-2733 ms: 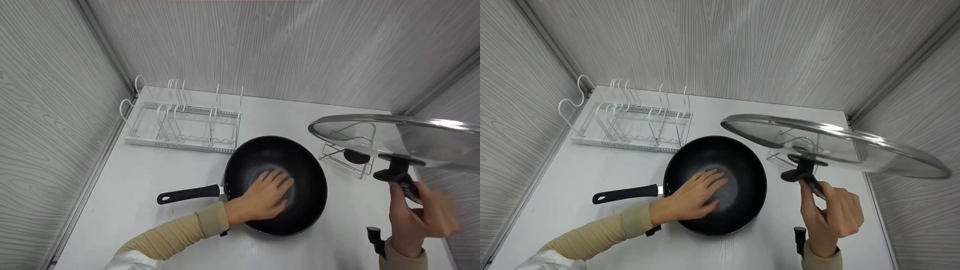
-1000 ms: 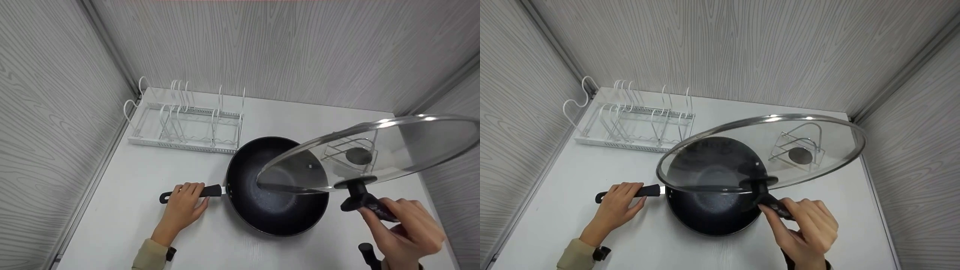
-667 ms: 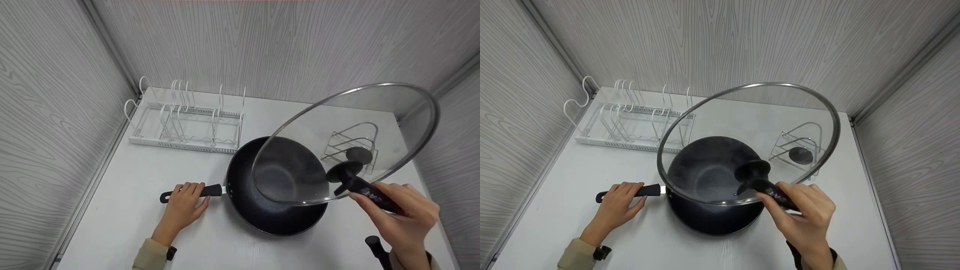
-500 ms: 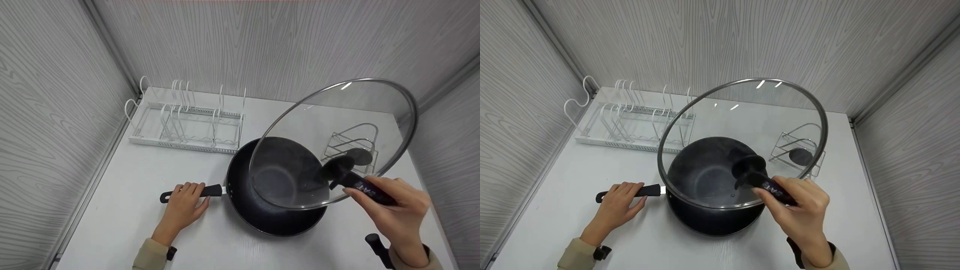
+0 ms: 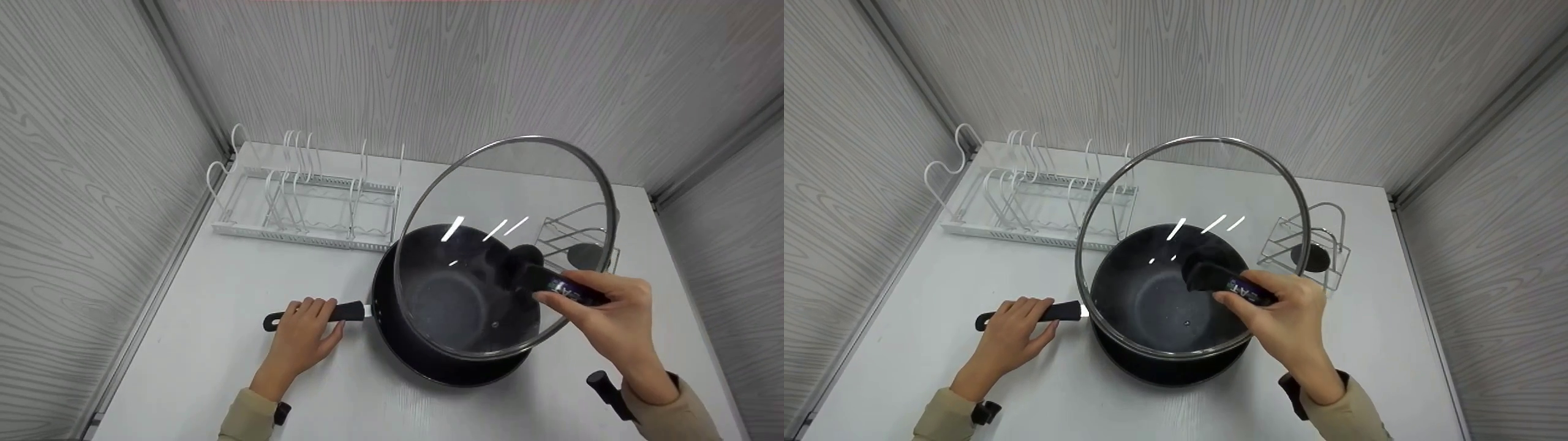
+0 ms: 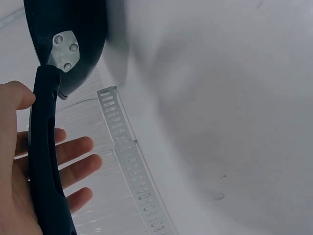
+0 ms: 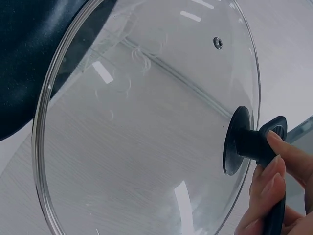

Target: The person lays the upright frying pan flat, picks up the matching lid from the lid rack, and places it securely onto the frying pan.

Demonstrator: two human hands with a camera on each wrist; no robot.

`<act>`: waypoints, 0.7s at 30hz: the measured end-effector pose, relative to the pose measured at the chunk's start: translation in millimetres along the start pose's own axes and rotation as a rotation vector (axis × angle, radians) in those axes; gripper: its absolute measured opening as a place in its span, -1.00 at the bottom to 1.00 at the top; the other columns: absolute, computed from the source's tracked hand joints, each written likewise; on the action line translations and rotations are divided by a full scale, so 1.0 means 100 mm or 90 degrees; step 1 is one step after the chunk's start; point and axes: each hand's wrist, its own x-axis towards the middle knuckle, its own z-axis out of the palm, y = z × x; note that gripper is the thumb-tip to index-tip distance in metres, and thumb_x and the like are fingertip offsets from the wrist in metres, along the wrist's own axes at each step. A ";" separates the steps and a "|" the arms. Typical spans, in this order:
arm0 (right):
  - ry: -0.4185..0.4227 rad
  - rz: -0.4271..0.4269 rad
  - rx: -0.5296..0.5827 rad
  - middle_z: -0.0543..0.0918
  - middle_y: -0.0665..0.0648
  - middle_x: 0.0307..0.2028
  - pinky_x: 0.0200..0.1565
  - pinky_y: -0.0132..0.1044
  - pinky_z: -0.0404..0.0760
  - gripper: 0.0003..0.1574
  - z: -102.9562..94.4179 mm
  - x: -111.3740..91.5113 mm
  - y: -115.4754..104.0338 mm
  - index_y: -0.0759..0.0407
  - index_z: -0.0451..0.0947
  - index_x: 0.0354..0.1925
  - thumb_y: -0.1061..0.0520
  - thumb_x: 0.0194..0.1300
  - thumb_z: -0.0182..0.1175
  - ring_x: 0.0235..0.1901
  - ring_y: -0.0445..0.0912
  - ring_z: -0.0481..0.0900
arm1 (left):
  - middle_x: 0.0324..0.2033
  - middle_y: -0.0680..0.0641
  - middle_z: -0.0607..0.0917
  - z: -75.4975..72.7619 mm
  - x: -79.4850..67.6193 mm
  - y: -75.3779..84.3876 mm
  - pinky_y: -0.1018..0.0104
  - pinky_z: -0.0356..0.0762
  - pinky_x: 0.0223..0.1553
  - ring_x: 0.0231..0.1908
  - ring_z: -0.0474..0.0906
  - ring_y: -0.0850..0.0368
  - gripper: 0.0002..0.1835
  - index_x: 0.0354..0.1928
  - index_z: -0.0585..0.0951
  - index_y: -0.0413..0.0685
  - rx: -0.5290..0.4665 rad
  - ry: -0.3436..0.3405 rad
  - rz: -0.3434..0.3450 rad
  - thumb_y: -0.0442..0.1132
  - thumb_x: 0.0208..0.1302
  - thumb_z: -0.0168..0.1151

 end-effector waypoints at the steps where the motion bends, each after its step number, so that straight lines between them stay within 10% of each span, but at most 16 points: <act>1: -0.010 0.012 -0.001 0.67 0.09 -0.63 -0.63 -0.60 0.38 -0.58 0.02 0.00 0.02 0.38 0.69 -0.49 0.53 -0.52 0.52 -0.72 -0.34 0.47 | -0.31 -0.11 0.65 0.00 0.00 0.00 0.07 0.46 -0.24 -0.26 0.56 -0.04 -0.60 -0.09 0.57 -0.14 -0.001 0.000 -0.001 -0.01 0.14 0.24; 11: -0.126 0.263 -0.026 0.66 0.05 -0.62 -0.69 -0.42 0.47 -0.71 0.20 0.05 0.17 0.17 0.73 -0.44 0.15 -0.25 0.57 -0.76 -0.15 0.55 | -0.33 -0.11 0.65 0.03 0.00 -0.03 0.08 0.46 -0.29 -0.28 0.56 -0.04 -0.60 -0.10 0.57 -0.14 0.005 0.012 0.003 -0.01 0.13 0.24; 21: -0.238 0.334 -0.121 0.61 0.01 -0.73 -0.65 -0.30 0.54 -0.59 0.37 0.12 0.40 0.04 0.73 -0.44 -0.17 -0.22 0.53 -0.72 -0.04 0.59 | -0.33 -0.10 0.65 0.01 0.00 -0.03 0.12 0.48 -0.30 -0.30 0.57 -0.01 -0.61 -0.11 0.58 -0.17 -0.003 0.004 0.016 -0.02 0.16 0.24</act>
